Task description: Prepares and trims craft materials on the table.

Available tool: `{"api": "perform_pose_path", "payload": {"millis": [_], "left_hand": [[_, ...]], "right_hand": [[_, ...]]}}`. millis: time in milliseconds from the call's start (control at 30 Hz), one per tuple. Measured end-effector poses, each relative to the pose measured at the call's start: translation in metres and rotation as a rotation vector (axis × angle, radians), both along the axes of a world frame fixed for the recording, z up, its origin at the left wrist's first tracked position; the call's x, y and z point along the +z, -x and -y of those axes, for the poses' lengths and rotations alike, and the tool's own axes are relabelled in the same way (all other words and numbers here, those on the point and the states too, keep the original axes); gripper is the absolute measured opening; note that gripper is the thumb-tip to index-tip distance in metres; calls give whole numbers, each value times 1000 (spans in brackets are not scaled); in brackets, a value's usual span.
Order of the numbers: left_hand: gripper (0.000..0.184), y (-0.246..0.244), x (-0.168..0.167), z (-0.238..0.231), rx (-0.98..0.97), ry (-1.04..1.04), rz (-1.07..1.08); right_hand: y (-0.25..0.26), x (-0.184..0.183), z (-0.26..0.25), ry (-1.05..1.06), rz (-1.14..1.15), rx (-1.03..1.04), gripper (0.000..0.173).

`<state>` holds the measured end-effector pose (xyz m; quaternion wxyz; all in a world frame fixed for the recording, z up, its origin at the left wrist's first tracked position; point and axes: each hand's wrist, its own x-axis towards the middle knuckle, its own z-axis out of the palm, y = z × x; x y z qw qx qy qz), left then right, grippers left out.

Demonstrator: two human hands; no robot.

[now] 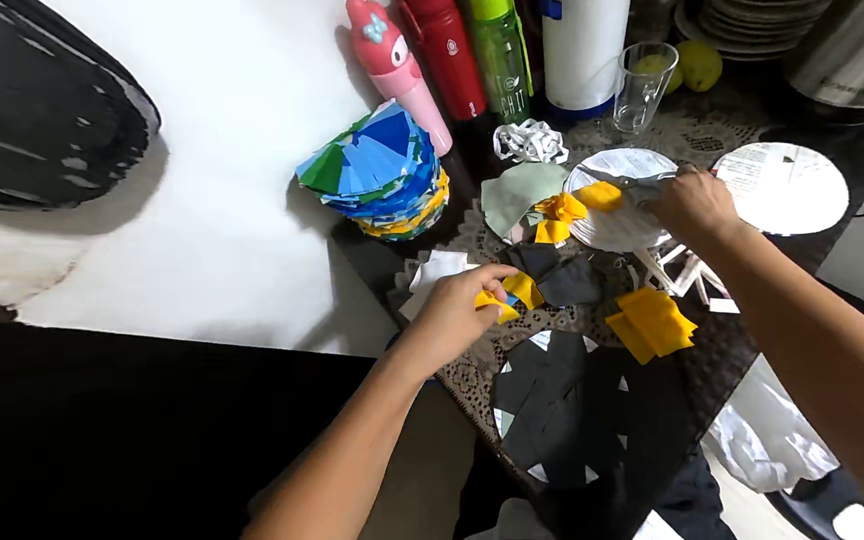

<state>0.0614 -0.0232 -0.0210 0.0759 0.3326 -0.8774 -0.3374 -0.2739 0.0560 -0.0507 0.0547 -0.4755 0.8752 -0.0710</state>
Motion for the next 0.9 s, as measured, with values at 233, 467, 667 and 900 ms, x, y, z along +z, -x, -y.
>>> {"api": "perform_pose_path", "payload": {"millis": [233, 467, 667, 900], "left_hand": [[39, -16, 3, -65, -121, -15, -311], [32, -16, -6, -123, -211, -178, -644], [33, -24, -21, -143, -183, -309, -673], [31, -50, -53, -174, -103, -190, -473]], "right_hand": [[-68, 25, -71, 418, 430, 309, 37], [-158, -8, -171, 469, 1412, 502, 54], [-188, -19, -198, 622, 1533, 296, 7], [-234, -35, -244, 585, 1155, 88, 8]]}}
